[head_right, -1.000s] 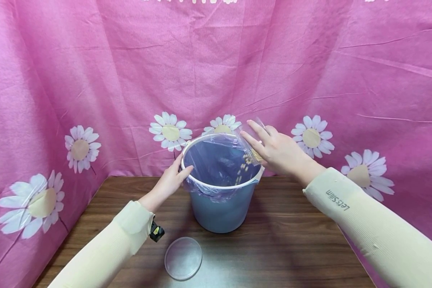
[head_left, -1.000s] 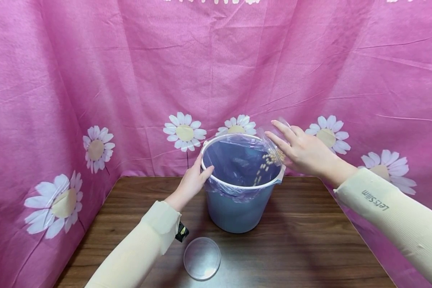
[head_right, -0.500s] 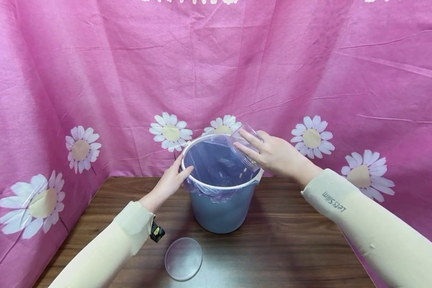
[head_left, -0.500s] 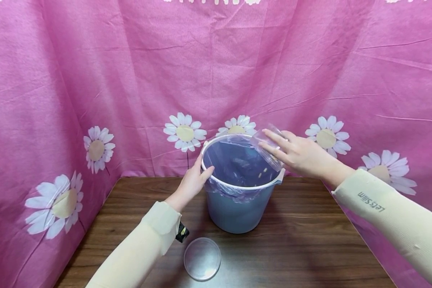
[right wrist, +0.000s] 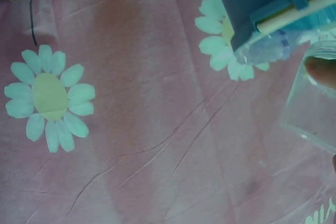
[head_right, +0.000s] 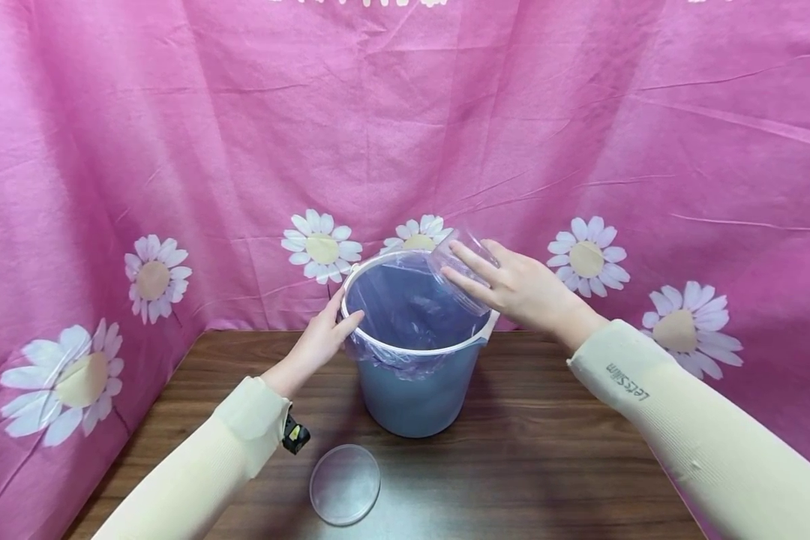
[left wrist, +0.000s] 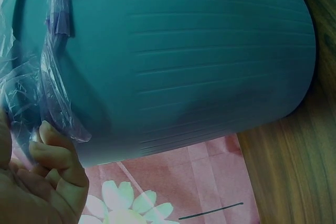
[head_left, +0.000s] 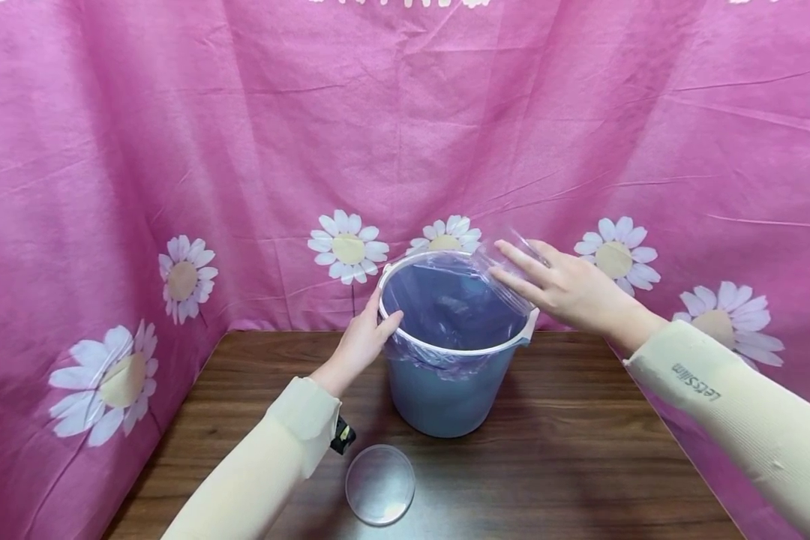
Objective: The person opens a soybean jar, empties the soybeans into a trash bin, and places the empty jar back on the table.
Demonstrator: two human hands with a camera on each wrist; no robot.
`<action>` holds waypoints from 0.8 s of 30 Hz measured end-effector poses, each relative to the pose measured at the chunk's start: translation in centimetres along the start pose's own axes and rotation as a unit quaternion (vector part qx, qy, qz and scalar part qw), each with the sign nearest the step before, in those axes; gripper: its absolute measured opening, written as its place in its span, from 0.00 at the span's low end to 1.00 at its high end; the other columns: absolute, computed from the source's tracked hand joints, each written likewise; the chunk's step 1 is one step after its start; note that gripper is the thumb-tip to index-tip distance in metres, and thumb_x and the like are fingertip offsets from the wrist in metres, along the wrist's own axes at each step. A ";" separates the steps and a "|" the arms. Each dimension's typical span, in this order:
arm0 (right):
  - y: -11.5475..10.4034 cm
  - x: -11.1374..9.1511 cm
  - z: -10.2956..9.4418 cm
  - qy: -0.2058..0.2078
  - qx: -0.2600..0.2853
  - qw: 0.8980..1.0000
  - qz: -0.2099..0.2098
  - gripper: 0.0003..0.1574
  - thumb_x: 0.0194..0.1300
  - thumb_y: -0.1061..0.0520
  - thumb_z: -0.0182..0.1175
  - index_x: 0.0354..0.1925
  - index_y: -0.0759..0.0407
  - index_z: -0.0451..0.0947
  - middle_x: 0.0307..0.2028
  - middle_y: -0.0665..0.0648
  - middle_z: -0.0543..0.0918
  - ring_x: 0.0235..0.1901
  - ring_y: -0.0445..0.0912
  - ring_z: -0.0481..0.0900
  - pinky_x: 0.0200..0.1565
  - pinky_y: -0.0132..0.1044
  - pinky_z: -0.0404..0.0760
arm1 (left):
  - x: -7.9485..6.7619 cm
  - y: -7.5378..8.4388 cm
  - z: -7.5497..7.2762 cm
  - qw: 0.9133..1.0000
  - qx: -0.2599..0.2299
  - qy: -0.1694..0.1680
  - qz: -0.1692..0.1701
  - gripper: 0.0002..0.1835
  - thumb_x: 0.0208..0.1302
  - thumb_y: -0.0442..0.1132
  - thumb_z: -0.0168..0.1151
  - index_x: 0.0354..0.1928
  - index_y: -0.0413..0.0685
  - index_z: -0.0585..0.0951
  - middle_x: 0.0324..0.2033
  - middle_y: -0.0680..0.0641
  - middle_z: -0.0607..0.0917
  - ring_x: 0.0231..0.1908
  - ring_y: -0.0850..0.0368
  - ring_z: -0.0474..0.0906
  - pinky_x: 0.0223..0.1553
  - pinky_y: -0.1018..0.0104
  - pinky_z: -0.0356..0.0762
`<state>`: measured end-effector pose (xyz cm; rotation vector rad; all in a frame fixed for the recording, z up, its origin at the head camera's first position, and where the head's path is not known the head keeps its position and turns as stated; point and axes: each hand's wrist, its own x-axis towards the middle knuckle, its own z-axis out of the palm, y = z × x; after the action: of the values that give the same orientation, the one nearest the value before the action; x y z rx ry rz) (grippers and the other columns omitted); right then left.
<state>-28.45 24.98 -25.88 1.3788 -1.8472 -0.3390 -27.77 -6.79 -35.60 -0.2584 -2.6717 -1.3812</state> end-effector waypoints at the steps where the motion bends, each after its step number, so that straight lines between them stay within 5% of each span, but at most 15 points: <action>1: -0.1 -0.1 0.0 -0.005 0.001 1.000 0.001 0.32 0.67 0.66 0.28 0.63 0.58 0.67 0.63 0.67 0.66 0.52 0.67 0.70 0.35 0.53 0.79 | 0.0 0.0 0.0 1.000 0.000 -0.001 -0.001 0.39 0.64 0.53 0.53 0.72 0.47 0.52 0.59 0.37 0.73 0.52 0.47 0.74 0.57 0.53 0.67; 7: -0.3 -0.6 -0.2 -0.032 -0.001 1.000 0.000 0.33 0.62 0.69 0.39 0.65 0.56 0.64 0.65 0.65 0.63 0.56 0.67 0.67 0.43 0.54 0.77 | 0.0 0.0 0.0 1.000 -0.001 -0.003 -0.003 0.39 0.64 0.53 0.53 0.72 0.47 0.52 0.56 0.36 0.75 0.47 0.48 0.76 0.56 0.53 0.69; 12: -0.1 -0.2 -0.3 0.022 -0.010 1.000 0.012 0.29 0.70 0.66 0.31 0.62 0.56 0.68 0.64 0.64 0.66 0.50 0.66 0.71 0.40 0.55 0.77 | 0.0 0.1 0.0 1.000 -0.004 -0.002 -0.004 0.39 0.64 0.53 0.53 0.72 0.47 0.51 0.54 0.36 0.76 0.44 0.48 0.77 0.55 0.53 0.70; 16: -0.4 -0.2 -0.6 0.052 0.001 0.996 0.069 0.27 0.64 0.59 0.47 0.62 0.58 0.69 0.63 0.65 0.66 0.46 0.65 0.73 0.34 0.54 0.77 | 0.0 0.1 0.1 1.000 0.003 0.002 0.002 0.38 0.65 0.52 0.52 0.71 0.46 0.52 0.57 0.36 0.74 0.51 0.46 0.75 0.57 0.52 0.68; 21: -1.0 -0.5 -0.8 0.028 0.050 0.984 0.169 0.58 0.34 0.56 0.75 0.65 0.61 0.61 0.66 0.65 0.60 0.48 0.65 0.71 0.45 0.56 0.74 | -0.1 0.2 0.2 1.000 0.000 0.005 0.001 0.38 0.64 0.52 0.53 0.71 0.47 0.53 0.57 0.35 0.74 0.51 0.44 0.75 0.57 0.51 0.67; 24: -1.4 -0.5 -0.7 0.032 0.069 0.974 0.214 0.69 0.22 0.54 0.81 0.66 0.61 0.60 0.66 0.65 0.59 0.48 0.65 0.71 0.47 0.56 0.72 | 0.0 0.0 0.1 1.000 0.002 0.006 0.001 0.38 0.64 0.53 0.53 0.71 0.47 0.53 0.59 0.36 0.72 0.56 0.44 0.72 0.59 0.51 0.66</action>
<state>-26.97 25.11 -26.49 1.0251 -2.0814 0.0563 -27.72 -6.66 -35.65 -0.2515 -2.6630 -1.3718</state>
